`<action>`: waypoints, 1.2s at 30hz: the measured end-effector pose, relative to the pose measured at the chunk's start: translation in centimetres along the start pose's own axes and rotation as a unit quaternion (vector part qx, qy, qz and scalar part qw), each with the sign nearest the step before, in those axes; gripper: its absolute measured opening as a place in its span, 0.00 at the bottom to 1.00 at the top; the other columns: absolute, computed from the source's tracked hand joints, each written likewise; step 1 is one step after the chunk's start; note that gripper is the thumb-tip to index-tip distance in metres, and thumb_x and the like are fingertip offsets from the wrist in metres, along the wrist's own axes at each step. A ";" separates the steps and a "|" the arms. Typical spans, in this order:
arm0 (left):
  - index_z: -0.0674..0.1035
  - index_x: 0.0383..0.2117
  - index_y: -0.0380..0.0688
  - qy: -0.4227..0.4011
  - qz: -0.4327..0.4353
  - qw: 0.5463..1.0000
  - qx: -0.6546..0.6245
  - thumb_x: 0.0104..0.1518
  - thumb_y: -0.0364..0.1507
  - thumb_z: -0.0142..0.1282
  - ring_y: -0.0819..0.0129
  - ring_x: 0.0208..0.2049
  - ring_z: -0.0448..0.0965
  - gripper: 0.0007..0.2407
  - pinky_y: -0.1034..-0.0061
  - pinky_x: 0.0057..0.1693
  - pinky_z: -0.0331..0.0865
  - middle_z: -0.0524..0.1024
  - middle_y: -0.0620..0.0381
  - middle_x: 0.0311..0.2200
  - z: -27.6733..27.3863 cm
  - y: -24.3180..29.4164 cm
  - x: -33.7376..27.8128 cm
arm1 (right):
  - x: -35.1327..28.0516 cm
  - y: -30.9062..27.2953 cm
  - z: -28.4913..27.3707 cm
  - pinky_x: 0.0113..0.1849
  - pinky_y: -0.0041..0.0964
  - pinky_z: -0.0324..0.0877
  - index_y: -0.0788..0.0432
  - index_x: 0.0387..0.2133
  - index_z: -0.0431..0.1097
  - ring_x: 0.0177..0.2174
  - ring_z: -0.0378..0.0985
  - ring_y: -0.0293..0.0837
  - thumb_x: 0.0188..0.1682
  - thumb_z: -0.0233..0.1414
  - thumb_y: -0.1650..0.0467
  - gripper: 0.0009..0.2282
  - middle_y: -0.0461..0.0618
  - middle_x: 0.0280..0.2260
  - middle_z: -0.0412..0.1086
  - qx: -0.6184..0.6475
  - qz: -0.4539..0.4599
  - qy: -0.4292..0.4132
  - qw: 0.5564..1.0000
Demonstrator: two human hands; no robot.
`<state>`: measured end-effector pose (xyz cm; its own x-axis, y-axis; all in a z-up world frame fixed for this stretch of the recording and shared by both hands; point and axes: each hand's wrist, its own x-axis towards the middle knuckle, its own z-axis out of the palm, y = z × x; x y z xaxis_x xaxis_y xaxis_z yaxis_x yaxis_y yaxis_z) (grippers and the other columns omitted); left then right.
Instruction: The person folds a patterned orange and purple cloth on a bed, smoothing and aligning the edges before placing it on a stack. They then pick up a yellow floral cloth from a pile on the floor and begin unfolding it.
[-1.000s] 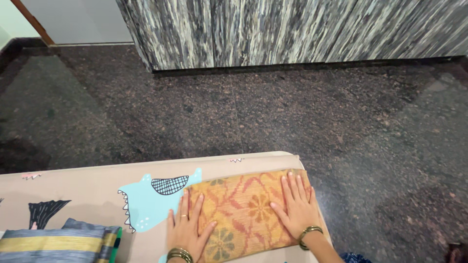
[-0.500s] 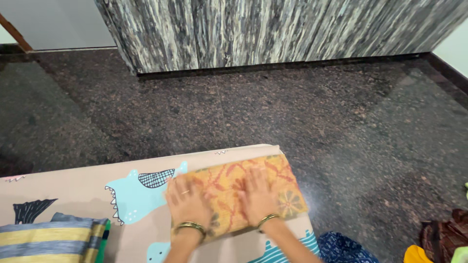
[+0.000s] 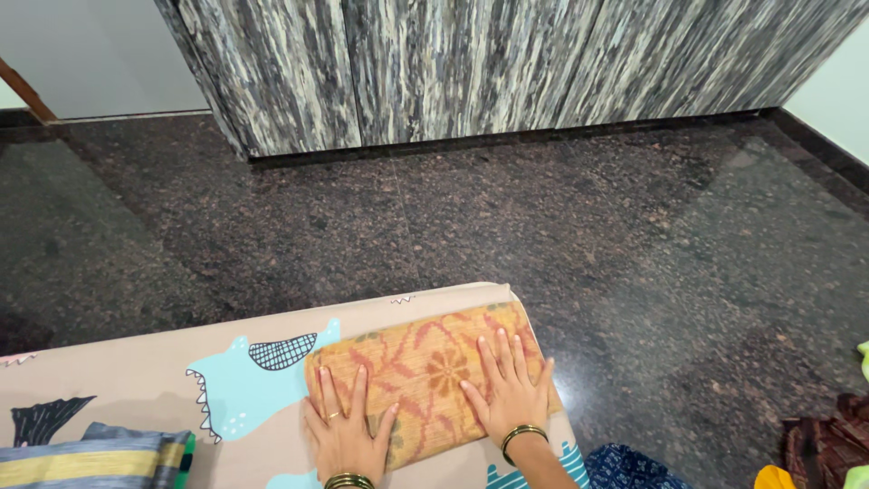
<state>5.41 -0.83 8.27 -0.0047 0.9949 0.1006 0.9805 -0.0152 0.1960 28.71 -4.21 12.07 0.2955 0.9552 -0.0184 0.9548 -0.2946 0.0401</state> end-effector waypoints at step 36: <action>0.70 0.55 0.42 -0.119 -0.177 0.496 -0.842 0.39 0.14 0.64 0.54 0.48 0.82 0.31 0.57 0.53 0.77 0.80 0.48 0.47 -8.6 -15.1 -0.8 | 3.5 -8.0 -1.8 0.49 0.56 0.73 0.60 0.54 0.68 0.48 0.77 0.51 0.41 0.52 0.78 0.23 0.52 0.48 0.75 0.876 0.110 -0.189 0.429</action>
<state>-11.07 -2.22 13.66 0.1017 0.9455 -0.3094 -0.6286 0.3021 0.7167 22.10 1.54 13.51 0.0525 0.9229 -0.3815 -0.6370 -0.2632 -0.7245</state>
